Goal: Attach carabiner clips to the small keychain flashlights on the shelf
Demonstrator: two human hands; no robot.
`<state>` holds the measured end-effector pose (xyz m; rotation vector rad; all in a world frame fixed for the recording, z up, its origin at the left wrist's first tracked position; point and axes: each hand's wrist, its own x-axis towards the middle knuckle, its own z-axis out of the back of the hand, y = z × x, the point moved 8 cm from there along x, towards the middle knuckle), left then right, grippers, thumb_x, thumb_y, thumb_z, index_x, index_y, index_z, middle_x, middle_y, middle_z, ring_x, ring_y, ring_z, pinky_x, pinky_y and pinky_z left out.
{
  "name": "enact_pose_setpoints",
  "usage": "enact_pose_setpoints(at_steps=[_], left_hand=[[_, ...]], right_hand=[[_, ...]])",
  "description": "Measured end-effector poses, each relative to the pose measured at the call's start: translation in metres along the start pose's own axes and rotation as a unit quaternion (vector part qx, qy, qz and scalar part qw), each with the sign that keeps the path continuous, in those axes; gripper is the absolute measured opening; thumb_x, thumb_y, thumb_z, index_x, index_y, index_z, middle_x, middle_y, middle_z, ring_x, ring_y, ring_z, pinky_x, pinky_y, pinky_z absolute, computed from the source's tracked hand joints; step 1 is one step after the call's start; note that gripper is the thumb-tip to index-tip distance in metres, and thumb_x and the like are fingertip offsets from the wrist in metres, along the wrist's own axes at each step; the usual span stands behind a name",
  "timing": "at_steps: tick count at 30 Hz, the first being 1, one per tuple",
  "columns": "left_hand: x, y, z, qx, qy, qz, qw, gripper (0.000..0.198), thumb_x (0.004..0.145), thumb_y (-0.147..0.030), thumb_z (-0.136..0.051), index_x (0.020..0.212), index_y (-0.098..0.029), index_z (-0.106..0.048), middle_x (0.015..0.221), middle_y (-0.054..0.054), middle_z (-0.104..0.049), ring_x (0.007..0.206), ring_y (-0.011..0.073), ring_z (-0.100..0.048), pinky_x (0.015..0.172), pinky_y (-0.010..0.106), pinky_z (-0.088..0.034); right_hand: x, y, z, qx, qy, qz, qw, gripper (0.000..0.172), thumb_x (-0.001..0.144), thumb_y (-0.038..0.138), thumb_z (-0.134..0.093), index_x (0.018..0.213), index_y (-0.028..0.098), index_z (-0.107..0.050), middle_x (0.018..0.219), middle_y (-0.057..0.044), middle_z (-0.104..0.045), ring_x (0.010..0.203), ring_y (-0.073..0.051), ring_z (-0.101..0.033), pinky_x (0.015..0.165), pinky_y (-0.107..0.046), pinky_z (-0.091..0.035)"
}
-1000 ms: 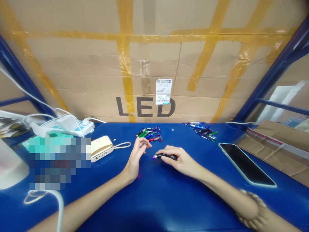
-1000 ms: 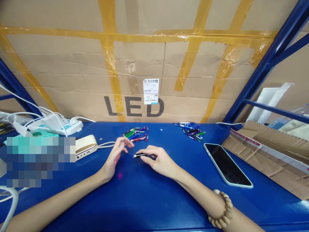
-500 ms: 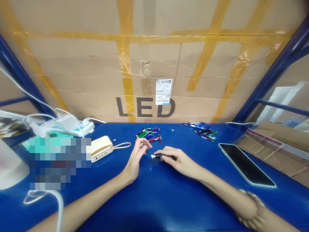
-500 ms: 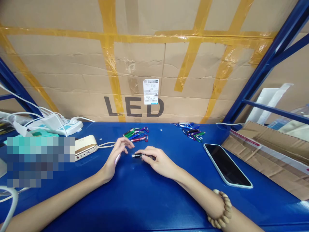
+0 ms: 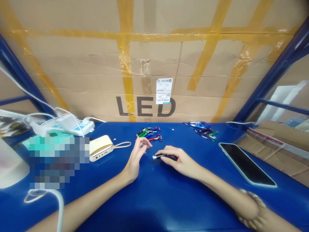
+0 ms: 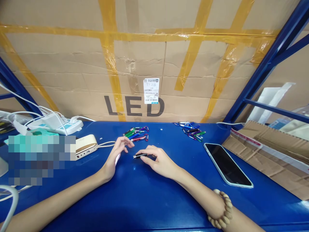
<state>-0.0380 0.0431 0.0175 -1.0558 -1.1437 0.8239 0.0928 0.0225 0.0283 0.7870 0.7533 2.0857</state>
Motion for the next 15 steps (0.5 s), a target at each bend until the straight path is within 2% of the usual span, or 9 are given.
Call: enact_pose_setpoints(at_steps=[5,10,15], left_hand=[[-0.0004,-0.0014,-0.0008,0.004,0.003,-0.005,1.000,0.022,0.085,-0.038,-0.034,0.093,-0.020,-0.044,0.094,0.006,-0.053,0.092,0.0200,-0.047,0.076,0.031,-0.034],[-0.0005,-0.0027,-0.0014,0.006,0.004,-0.006,1.000,0.021,0.086,-0.037,-0.034,0.093,-0.020,-0.044,0.094,0.005,-0.053,0.092,0.0198,-0.047,0.077,0.031,-0.034],[-0.0001,-0.0008,-0.0008,0.000,0.002,0.002,1.000,0.021,0.085,-0.038,-0.036,0.093,-0.021,-0.045,0.093,0.005,-0.053,0.091,0.0201,-0.048,0.075,0.030,-0.034]], right_hand=[[0.0012,-0.0008,0.0016,-0.012,-0.008,-0.004,1.000,0.026,0.088,0.033,-0.048,0.104,0.022,-0.064,0.090,-0.004,-0.062,0.084,-0.015,-0.054,0.077,-0.028,-0.044],[0.0011,0.0028,-0.0025,-0.006,0.018,0.011,1.000,0.030,0.090,0.033,-0.043,0.112,0.023,-0.059,0.095,-0.004,-0.061,0.088,-0.015,-0.054,0.081,-0.029,-0.043],[0.0009,-0.0003,-0.0017,-0.015,0.016,0.007,1.000,0.028,0.090,0.031,-0.043,0.110,0.023,-0.062,0.089,-0.004,-0.062,0.086,-0.016,-0.053,0.081,-0.029,-0.042]])
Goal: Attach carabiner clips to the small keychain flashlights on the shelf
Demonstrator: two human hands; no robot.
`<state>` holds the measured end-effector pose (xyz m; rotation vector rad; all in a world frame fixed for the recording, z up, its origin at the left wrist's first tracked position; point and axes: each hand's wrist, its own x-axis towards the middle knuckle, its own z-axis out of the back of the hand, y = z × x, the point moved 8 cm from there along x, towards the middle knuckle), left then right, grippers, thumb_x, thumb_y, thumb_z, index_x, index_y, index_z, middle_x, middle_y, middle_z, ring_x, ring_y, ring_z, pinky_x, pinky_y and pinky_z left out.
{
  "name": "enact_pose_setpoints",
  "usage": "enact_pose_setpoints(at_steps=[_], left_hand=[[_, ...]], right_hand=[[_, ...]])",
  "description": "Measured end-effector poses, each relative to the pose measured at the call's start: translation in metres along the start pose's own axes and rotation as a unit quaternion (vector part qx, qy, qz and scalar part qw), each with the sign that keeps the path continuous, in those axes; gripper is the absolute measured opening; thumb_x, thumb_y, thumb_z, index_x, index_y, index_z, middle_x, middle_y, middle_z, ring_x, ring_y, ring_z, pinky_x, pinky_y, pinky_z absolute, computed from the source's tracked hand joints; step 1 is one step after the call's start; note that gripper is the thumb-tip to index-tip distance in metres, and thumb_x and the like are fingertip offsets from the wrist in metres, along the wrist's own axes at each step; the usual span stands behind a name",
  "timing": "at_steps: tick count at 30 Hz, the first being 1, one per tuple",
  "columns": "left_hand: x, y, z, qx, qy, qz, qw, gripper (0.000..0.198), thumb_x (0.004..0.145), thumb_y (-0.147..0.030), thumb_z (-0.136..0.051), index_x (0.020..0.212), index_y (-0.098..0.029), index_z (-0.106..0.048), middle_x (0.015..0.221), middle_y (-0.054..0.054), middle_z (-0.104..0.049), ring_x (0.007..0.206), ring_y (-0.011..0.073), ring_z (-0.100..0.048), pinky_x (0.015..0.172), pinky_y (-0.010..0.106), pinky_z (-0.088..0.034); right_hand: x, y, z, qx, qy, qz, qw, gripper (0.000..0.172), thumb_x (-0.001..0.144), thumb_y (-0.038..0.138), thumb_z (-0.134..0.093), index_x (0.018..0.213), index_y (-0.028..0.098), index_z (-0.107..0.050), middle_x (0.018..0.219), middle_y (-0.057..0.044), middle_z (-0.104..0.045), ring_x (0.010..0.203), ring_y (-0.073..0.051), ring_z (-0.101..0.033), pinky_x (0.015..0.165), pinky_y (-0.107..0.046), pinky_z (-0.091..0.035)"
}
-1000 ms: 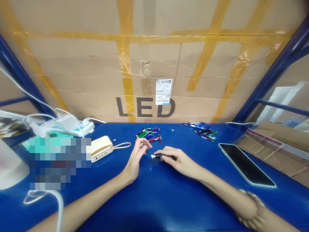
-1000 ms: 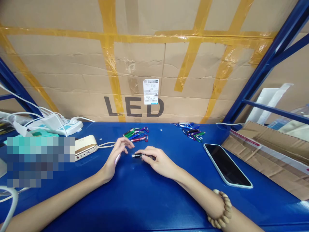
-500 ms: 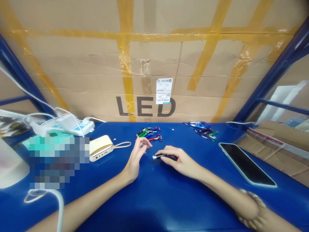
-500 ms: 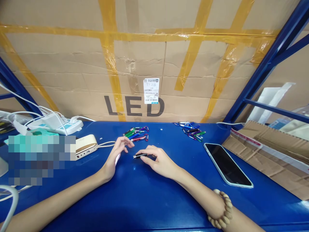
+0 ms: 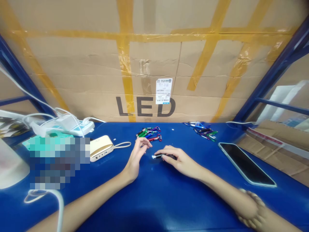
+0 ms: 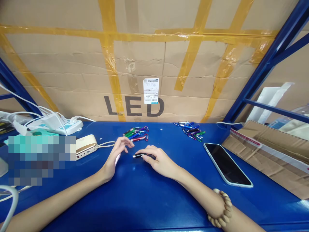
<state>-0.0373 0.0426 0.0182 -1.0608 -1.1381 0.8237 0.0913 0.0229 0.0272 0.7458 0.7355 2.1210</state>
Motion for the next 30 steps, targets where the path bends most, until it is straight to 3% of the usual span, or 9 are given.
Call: enact_pose_setpoints(at_steps=[14,23,30], left_hand=[[-0.001,-0.003,-0.003,-0.024,0.017,0.000,1.000,0.023,0.083,-0.039,-0.040,0.094,-0.019,-0.044,0.096,0.007,-0.053,0.092,0.0208,-0.047,0.078,0.031,-0.034],[-0.003,-0.009,-0.007,-0.011,0.039,-0.021,0.999,0.024,0.083,-0.039,-0.039,0.094,-0.018,-0.044,0.095,0.007,-0.051,0.094,0.0210,-0.046,0.080,0.031,-0.034],[-0.002,-0.008,-0.007,0.016,0.040,-0.019,0.999,0.021,0.086,-0.037,-0.036,0.089,-0.019,-0.044,0.091,0.005,-0.049,0.090,0.0195,-0.045,0.078,0.030,-0.034]], right_hand=[[-0.003,0.014,0.000,0.005,-0.001,0.045,0.999,0.026,0.087,0.030,-0.048,0.107,0.021,-0.062,0.092,-0.005,-0.063,0.085,-0.015,-0.055,0.078,-0.028,-0.044],[-0.002,0.012,0.004,-0.042,-0.036,0.025,0.998,0.026,0.090,0.033,-0.044,0.097,0.021,-0.065,0.089,-0.005,-0.064,0.083,-0.016,-0.055,0.076,-0.029,-0.044],[-0.004,0.019,0.005,-0.037,-0.040,0.048,0.997,0.024,0.090,0.031,-0.043,0.099,0.022,-0.063,0.090,-0.004,-0.063,0.084,-0.014,-0.054,0.077,-0.027,-0.043]])
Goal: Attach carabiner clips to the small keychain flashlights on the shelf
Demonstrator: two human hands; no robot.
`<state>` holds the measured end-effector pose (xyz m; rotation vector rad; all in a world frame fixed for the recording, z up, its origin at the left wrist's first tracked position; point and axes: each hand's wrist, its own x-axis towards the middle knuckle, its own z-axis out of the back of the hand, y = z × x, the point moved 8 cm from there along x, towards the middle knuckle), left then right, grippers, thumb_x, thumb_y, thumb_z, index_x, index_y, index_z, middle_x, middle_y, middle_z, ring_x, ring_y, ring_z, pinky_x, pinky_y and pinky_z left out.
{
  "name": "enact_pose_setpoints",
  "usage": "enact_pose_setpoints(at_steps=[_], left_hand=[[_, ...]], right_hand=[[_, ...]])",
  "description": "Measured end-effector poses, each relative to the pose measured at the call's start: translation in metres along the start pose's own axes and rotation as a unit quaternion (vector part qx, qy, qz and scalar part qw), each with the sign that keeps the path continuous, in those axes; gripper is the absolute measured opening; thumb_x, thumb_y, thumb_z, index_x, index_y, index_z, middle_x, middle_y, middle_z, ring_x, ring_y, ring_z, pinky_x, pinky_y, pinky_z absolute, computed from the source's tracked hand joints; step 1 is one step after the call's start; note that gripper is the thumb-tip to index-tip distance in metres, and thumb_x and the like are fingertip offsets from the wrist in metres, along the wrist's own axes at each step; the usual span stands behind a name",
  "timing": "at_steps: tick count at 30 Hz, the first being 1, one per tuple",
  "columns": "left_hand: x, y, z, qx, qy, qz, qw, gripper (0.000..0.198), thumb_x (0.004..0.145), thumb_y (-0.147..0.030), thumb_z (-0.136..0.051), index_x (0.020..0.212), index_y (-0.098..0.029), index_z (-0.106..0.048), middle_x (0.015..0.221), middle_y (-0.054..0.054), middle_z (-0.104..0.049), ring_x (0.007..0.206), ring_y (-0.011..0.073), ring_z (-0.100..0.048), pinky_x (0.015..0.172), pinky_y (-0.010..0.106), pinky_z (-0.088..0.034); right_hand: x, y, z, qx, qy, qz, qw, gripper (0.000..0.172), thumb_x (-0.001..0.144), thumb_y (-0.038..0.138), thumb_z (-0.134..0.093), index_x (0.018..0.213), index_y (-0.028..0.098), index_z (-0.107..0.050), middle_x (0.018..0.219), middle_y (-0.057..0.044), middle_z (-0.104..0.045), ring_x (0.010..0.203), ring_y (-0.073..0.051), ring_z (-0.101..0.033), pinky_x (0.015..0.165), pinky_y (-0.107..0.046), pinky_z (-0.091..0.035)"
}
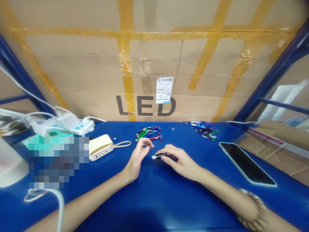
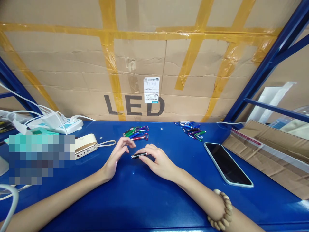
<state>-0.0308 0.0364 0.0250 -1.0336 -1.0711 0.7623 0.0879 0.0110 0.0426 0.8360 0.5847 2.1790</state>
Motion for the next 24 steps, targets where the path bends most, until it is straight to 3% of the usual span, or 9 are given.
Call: enact_pose_setpoints(at_steps=[7,17,24], left_hand=[[0.001,0.007,0.009,0.015,-0.062,0.043,0.997,0.022,0.089,-0.035,-0.032,0.075,-0.020,-0.040,0.078,0.000,-0.044,0.072,0.0145,-0.040,0.070,0.026,-0.034],[0.001,0.006,0.006,0.024,-0.050,0.041,0.998,0.027,0.088,-0.043,-0.033,0.074,-0.021,-0.039,0.074,0.000,-0.042,0.071,0.0153,-0.039,0.069,0.028,-0.033],[0.001,0.009,0.007,0.029,-0.045,0.042,0.998,0.026,0.089,-0.041,-0.032,0.075,-0.021,-0.037,0.075,0.000,-0.041,0.070,0.0148,-0.037,0.070,0.028,-0.032]], right_hand=[[-0.001,0.003,-0.004,0.022,0.032,0.014,0.999,0.028,0.091,0.031,-0.042,0.110,0.022,-0.061,0.088,-0.005,-0.061,0.086,-0.015,-0.053,0.080,-0.029,-0.043],[-0.002,0.003,-0.006,-0.007,0.034,0.012,0.999,0.033,0.095,0.029,-0.030,0.112,0.022,-0.058,0.082,-0.004,-0.060,0.084,-0.015,-0.052,0.084,-0.032,-0.040],[-0.002,0.008,-0.012,-0.003,0.064,0.028,0.998,0.032,0.094,0.030,-0.031,0.115,0.023,-0.055,0.097,-0.005,-0.060,0.092,-0.015,-0.052,0.086,-0.030,-0.040]])
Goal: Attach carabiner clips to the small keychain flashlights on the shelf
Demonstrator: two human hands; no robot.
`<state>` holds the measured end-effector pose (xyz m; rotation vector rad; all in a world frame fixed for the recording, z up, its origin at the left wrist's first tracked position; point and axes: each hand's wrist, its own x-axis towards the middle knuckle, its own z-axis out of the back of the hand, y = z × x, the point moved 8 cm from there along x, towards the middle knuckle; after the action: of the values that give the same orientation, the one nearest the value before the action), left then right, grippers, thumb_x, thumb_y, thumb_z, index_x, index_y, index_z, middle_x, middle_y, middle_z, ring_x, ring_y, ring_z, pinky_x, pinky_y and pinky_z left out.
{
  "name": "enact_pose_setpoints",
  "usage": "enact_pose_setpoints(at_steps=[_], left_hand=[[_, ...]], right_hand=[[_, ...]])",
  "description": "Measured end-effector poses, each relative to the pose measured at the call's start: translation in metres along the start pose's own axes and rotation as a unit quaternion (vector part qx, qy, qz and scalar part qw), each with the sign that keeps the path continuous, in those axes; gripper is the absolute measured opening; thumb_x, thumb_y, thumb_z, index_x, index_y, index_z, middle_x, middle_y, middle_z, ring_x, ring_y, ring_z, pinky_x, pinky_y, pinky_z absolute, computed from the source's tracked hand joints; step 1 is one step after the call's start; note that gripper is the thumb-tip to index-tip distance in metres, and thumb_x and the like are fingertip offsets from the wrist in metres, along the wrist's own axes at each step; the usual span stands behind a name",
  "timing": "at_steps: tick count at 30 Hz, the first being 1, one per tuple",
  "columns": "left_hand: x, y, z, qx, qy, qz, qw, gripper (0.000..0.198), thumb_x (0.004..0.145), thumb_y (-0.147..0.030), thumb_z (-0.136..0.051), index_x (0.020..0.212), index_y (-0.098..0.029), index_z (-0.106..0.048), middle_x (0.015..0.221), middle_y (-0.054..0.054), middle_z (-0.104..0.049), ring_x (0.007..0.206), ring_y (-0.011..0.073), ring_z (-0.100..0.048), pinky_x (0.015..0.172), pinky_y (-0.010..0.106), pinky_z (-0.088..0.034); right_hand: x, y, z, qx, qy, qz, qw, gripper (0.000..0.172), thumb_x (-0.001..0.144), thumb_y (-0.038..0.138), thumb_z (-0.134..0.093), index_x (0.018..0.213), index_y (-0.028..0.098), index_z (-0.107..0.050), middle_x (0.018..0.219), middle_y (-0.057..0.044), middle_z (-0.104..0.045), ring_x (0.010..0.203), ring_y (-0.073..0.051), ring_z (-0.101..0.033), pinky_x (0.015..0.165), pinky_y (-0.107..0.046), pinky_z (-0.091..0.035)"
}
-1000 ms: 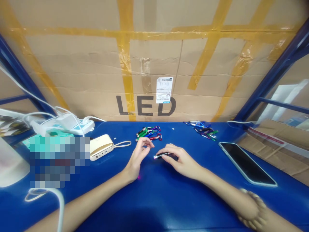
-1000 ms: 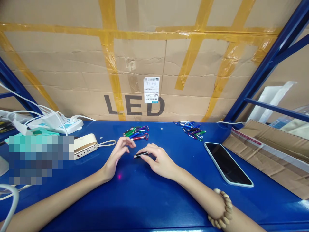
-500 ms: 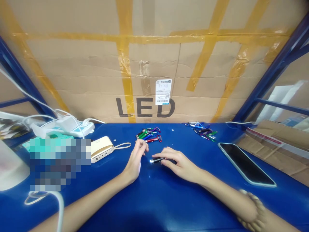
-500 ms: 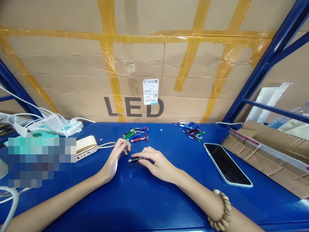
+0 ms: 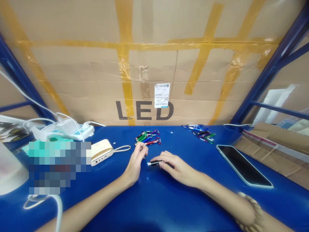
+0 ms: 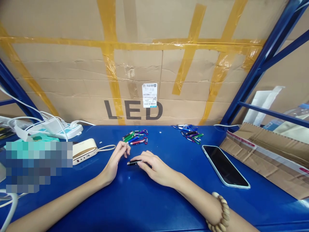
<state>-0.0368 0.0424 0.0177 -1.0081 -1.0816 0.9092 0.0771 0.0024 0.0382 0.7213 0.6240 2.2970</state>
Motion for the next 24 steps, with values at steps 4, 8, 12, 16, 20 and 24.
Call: enact_pose_setpoints(at_steps=[4,8,12,16,20,24], left_hand=[[0.000,-0.002,-0.001,0.003,0.003,-0.008,1.000,0.025,0.089,-0.041,-0.032,0.074,-0.021,-0.037,0.074,0.000,-0.041,0.070,0.0149,-0.038,0.069,0.028,-0.032],[0.000,-0.002,-0.001,0.003,0.001,-0.008,1.000,0.025,0.088,-0.041,-0.032,0.074,-0.021,-0.038,0.075,0.000,-0.042,0.070,0.0149,-0.038,0.069,0.027,-0.033],[0.000,-0.003,-0.001,0.008,-0.001,-0.010,1.000,0.025,0.088,-0.040,-0.033,0.074,-0.021,-0.039,0.074,0.000,-0.042,0.069,0.0147,-0.039,0.069,0.027,-0.034],[0.000,-0.004,0.000,0.027,-0.001,-0.015,1.000,0.025,0.089,-0.040,-0.032,0.077,-0.021,-0.042,0.075,0.000,-0.045,0.071,0.0150,-0.041,0.069,0.027,-0.035],[0.000,-0.001,-0.007,0.105,0.026,-0.016,0.994,0.019,0.087,-0.039,-0.037,0.088,-0.022,-0.045,0.081,0.000,-0.048,0.074,0.0154,-0.044,0.069,0.028,-0.035],[-0.003,0.003,-0.025,0.252,0.123,-0.063,0.958,0.015,0.085,-0.035,-0.041,0.090,-0.024,-0.051,0.082,0.000,-0.052,0.076,0.0176,-0.046,0.072,0.030,-0.035]], right_hand=[[0.000,-0.001,0.000,-0.014,-0.005,0.002,1.000,0.031,0.094,0.029,-0.031,0.114,0.023,-0.055,0.102,-0.005,-0.060,0.096,-0.015,-0.051,0.087,-0.030,-0.040],[0.000,-0.002,-0.001,-0.028,0.003,0.002,1.000,0.031,0.094,0.029,-0.031,0.114,0.024,-0.055,0.106,-0.005,-0.060,0.098,-0.016,-0.050,0.088,-0.031,-0.041],[-0.001,0.000,0.000,-0.035,0.004,0.001,0.999,0.033,0.095,0.029,-0.027,0.116,0.025,-0.053,0.103,-0.004,-0.060,0.096,-0.015,-0.052,0.093,-0.033,-0.038],[-0.003,-0.004,-0.003,-0.040,0.015,-0.015,0.999,0.036,0.096,0.027,-0.023,0.125,0.026,-0.045,0.104,-0.005,-0.057,0.100,-0.015,-0.051,0.092,-0.032,-0.040],[-0.002,-0.013,-0.001,-0.014,-0.014,-0.014,1.000,0.030,0.093,0.025,-0.033,0.122,0.023,-0.042,0.110,-0.006,-0.054,0.102,-0.015,-0.050,0.090,-0.031,-0.042],[0.000,-0.020,0.004,-0.017,-0.047,-0.007,0.999,0.021,0.092,0.021,-0.033,0.092,0.019,-0.054,0.104,-0.007,-0.053,0.099,-0.013,-0.052,0.090,-0.029,-0.042]])
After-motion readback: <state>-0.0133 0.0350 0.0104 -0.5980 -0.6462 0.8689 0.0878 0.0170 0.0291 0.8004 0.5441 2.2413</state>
